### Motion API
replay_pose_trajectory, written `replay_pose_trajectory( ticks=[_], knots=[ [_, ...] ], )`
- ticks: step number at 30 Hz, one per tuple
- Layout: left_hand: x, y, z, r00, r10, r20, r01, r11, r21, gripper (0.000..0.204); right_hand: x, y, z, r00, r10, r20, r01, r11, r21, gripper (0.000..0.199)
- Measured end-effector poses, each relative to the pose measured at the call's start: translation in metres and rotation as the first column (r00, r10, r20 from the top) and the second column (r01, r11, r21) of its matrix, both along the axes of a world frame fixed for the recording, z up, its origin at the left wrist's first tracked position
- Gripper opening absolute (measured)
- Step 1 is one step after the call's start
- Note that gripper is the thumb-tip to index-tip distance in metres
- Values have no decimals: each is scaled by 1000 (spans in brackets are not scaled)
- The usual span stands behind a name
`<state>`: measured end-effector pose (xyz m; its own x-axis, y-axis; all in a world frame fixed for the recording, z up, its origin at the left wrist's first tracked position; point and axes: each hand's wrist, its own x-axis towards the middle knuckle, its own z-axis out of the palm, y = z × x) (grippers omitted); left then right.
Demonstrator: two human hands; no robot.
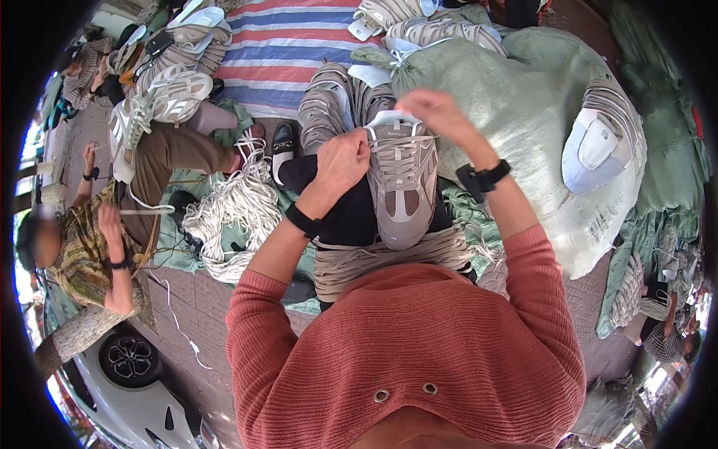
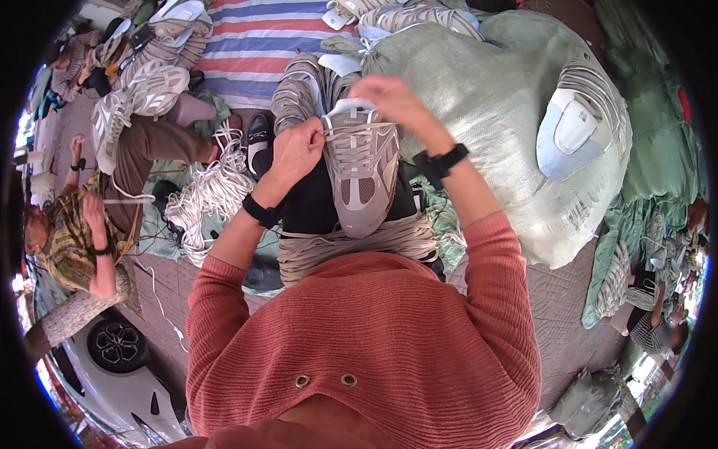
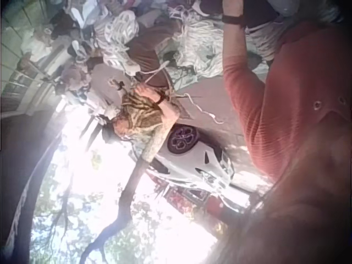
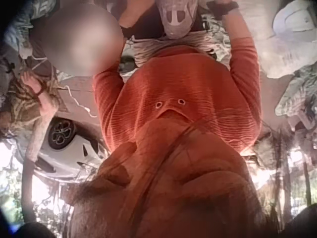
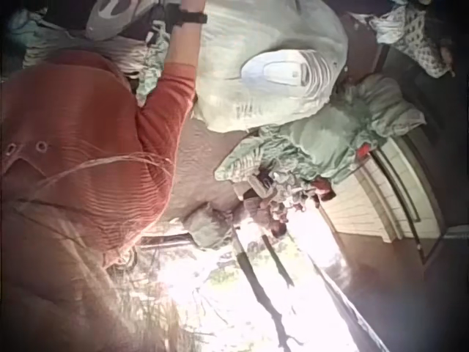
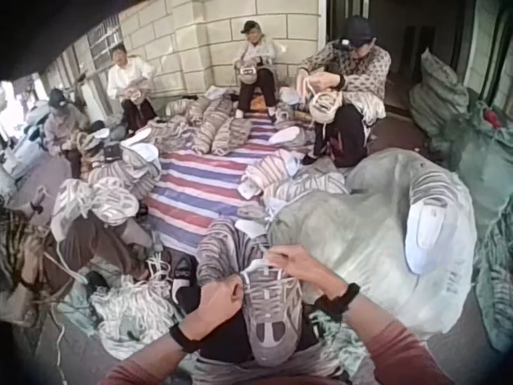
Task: The person sits on a mat and repeatedly laces a beige sneaker with white laces, threading them through eyelets and pulling them tight. They handle the shoe and laces by hand, occasionally adjusting the shoe's position on their lap.
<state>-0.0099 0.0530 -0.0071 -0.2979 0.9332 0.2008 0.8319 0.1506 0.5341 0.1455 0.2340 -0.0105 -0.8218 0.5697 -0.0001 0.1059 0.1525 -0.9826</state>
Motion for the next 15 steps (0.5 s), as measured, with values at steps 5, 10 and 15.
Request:
replay_pose_trajectory(
  ticks=[5, 10, 15],
  knots=[
    [8, 13, -2, 997, -2, -78, -3, 997, -71, 8, -32, -22, -10, 929, 245, 277, -331, 886, 325, 16],
    [-40, 12, -9, 894, 18, 447, 152, 927, -342, 16, -20, -26, -4, 932, 283, 227, -344, 888, 306, 26],
    [-29, 5, -30, 753, -92, 651, 249, 956, -154, 5, -23, -33, -2, 927, 226, 300, -298, 928, 222, 30]
  ],
)
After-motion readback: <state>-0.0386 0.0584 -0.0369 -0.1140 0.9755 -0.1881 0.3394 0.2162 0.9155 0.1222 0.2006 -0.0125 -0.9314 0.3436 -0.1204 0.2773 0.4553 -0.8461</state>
